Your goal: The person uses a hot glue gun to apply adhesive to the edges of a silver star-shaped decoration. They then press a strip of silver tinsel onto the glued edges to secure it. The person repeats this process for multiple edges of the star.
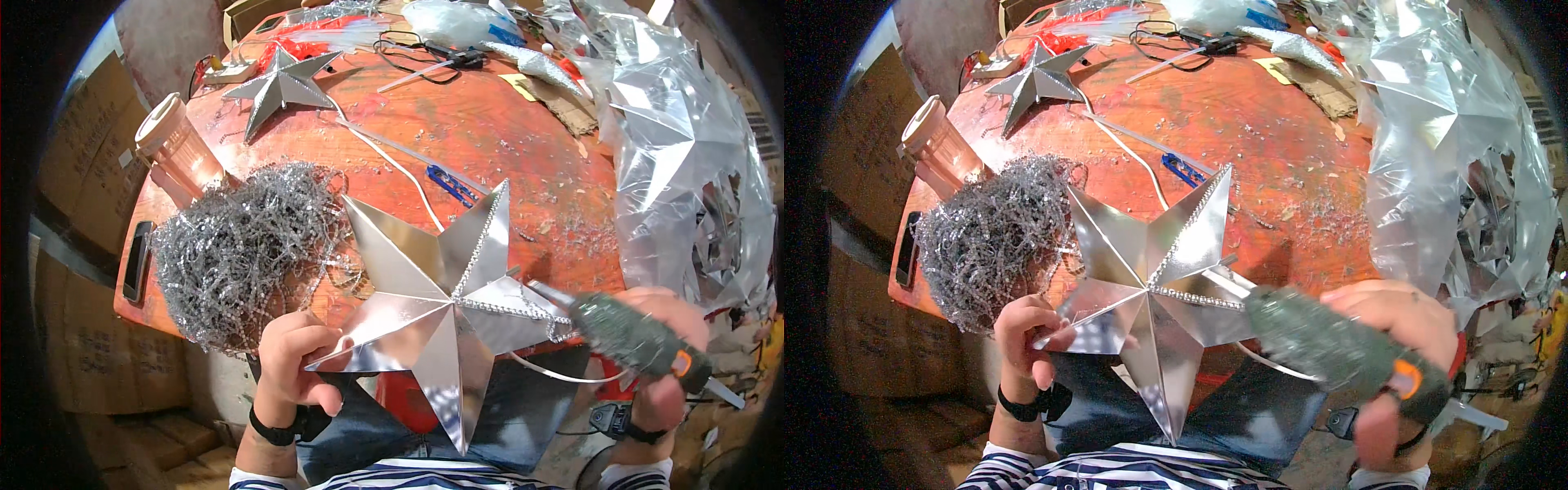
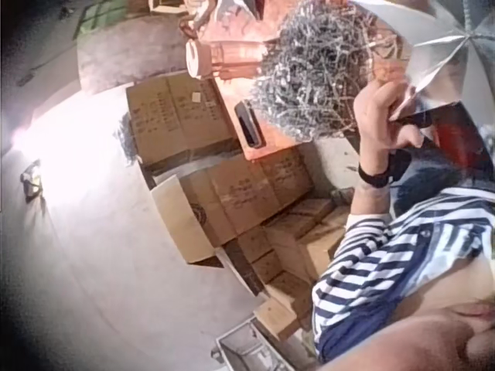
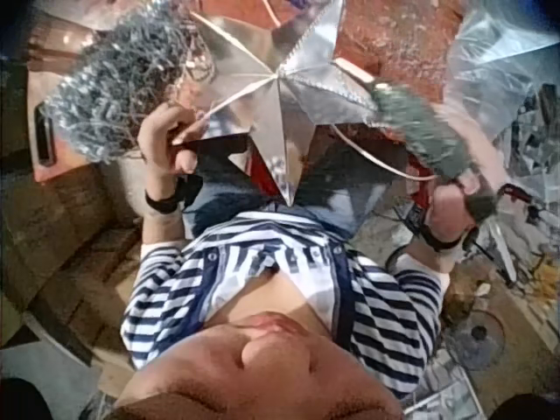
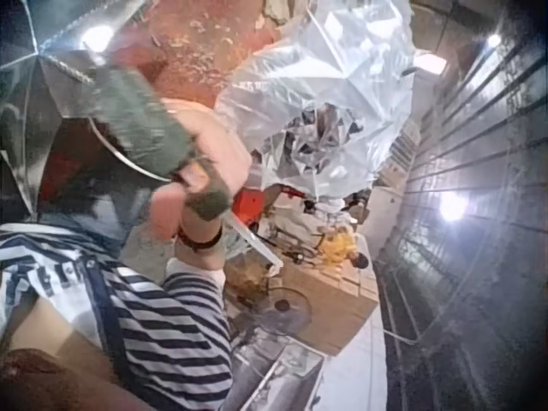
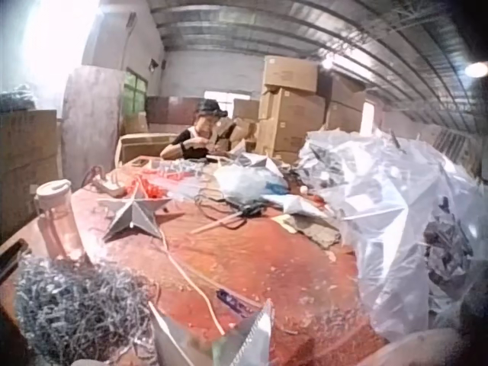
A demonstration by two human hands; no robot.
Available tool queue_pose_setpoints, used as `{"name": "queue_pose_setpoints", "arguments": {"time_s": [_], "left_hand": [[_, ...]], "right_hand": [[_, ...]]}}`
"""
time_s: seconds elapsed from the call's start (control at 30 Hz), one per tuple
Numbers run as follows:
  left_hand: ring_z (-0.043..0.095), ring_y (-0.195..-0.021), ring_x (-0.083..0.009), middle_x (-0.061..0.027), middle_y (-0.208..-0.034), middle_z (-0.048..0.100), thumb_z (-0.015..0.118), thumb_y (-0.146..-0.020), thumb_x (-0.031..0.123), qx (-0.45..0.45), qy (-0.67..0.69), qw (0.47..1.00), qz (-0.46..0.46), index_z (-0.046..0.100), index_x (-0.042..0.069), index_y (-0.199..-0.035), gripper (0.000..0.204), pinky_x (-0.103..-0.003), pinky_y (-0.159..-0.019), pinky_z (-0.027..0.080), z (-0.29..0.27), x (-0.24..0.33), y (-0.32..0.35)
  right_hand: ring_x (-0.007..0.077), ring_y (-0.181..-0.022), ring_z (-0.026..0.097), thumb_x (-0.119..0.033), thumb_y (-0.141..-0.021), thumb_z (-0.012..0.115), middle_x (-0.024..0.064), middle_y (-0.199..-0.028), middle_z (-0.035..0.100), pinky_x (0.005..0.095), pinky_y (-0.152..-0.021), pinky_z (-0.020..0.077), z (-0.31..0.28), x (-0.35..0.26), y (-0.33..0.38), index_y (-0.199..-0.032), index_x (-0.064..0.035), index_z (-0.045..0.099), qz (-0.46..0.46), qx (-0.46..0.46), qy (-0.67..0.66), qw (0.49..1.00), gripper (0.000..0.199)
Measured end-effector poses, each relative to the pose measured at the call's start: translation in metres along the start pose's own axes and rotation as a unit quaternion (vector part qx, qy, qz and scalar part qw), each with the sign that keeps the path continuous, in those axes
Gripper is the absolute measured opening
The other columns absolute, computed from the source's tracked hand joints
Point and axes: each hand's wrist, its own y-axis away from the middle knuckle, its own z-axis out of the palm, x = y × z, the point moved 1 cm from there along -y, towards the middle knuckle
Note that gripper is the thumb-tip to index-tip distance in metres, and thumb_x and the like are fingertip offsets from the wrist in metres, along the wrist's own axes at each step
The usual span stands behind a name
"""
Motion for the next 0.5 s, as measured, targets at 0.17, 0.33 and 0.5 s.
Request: {"name": "queue_pose_setpoints", "arguments": {"time_s": [0.17,0.33,0.5], "left_hand": [[0.046,-0.045,-0.0171,-0.0002,-0.056,0.049,0.072,-0.062,0.066,-0.032,-0.047,0.998,-0.015,0.06,0.005,-0.095,0.071,-0.03,-0.043,0.034,0.0,-0.004,0.002],[0.047,-0.045,-0.0164,0.0011,-0.059,0.055,0.072,-0.066,0.063,-0.037,-0.048,0.998,-0.031,0.061,0.005,-0.094,0.065,-0.03,-0.043,0.035,0.0,-0.003,0.003],[0.05,-0.046,-0.0166,0.0,-0.064,0.061,0.07,-0.07,0.061,-0.036,-0.052,0.998,-0.025,0.061,0.005,-0.094,0.061,-0.029,-0.044,0.037,0.0,0.003,-0.005]], "right_hand": [[0.0286,-0.072,0.066,-0.084,-0.062,0.057,0.0088,-0.073,0.065,0.034,-0.065,0.0515,0.011,0.012,-0.021,-0.075,-0.0015,0.059,-0.196,-0.132,0.076,0.969,0.084],[0.0279,-0.068,0.065,-0.082,-0.067,0.055,0.0095,-0.071,0.064,0.0336,-0.064,0.0509,0.021,0.014,-0.026,-0.074,-0.0018,0.058,-0.182,-0.142,0.058,0.971,0.081],[0.0265,-0.064,0.063,-0.079,-0.069,0.056,0.0089,-0.068,0.063,0.0337,-0.061,0.0493,0.025,0.017,-0.025,-0.073,-0.0023,0.058,-0.171,-0.125,0.089,0.973,0.077]]}}
